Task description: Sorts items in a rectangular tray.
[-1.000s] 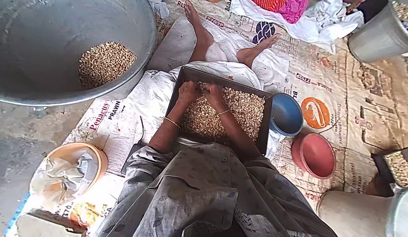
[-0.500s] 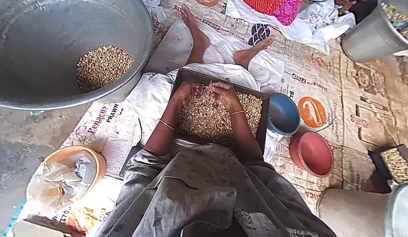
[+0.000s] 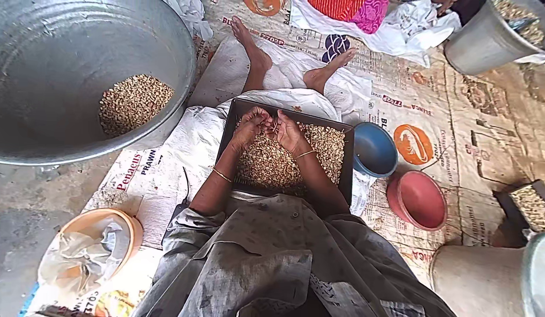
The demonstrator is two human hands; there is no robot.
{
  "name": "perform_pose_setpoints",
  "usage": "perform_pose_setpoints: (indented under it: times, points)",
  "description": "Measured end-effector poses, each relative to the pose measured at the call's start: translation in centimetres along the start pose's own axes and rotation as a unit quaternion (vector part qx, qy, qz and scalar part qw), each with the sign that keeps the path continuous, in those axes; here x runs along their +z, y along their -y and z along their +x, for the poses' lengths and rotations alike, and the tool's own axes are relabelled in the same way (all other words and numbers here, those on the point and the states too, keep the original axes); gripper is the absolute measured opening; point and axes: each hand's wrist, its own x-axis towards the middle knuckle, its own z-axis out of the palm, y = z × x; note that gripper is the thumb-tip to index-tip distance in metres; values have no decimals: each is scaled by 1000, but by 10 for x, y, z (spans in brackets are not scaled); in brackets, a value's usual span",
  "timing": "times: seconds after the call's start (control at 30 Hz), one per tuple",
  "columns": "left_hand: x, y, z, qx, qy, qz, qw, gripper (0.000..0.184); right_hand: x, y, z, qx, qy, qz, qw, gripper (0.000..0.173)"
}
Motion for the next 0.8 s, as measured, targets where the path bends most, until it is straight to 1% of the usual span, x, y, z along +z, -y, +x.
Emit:
perform_pose_setpoints:
  times: [0.1,0.17,0.2,0.27,0.37,0.43,0.47,0.53,0.6,0.67,0.7,0.73,0.77,0.8]
  points:
    - [9,1,-2,22,8,31,999,36,7,-8,1,11,-13,8,1000,46]
    - [9,5,-2,66,38,62,995,48,10,-10,1,25,-35,36,998,53]
    - [8,7,-2,88,53,76,992,53,10,-11,2,34,-42,55,997,54]
    - [5,8,-3,119,88,93,985,65,10,-11,-1,47,-52,84,994,50]
    - [4,7,-5,155,117,128,972,79,12,-8,-6,57,-57,127,989,41]
    - [10,-1,-9,178,146,173,957,93,10,-8,-6,58,-58,146,986,38]
    - [14,-7,-12,176,155,205,950,100,8,-7,-6,57,-58,151,985,37]
    - [21,-17,-19,164,172,277,931,103,4,-4,-6,49,-58,164,984,35]
    - [16,-1,-8,224,171,266,922,104,1,0,-7,42,-67,166,983,34]
    - [15,2,-7,227,177,233,929,108,-1,3,-9,44,-75,161,983,34]
    - [18,-4,-12,207,173,228,935,108,-2,3,-8,44,-77,154,984,35]
    - [27,-18,-24,172,160,237,943,105,-3,3,-7,45,-70,151,985,38]
    - [41,-40,-41,119,142,262,947,97,-3,3,-6,45,-67,150,985,38]
    - [50,-53,-50,87,122,281,948,89,-4,2,-5,44,-66,152,985,36]
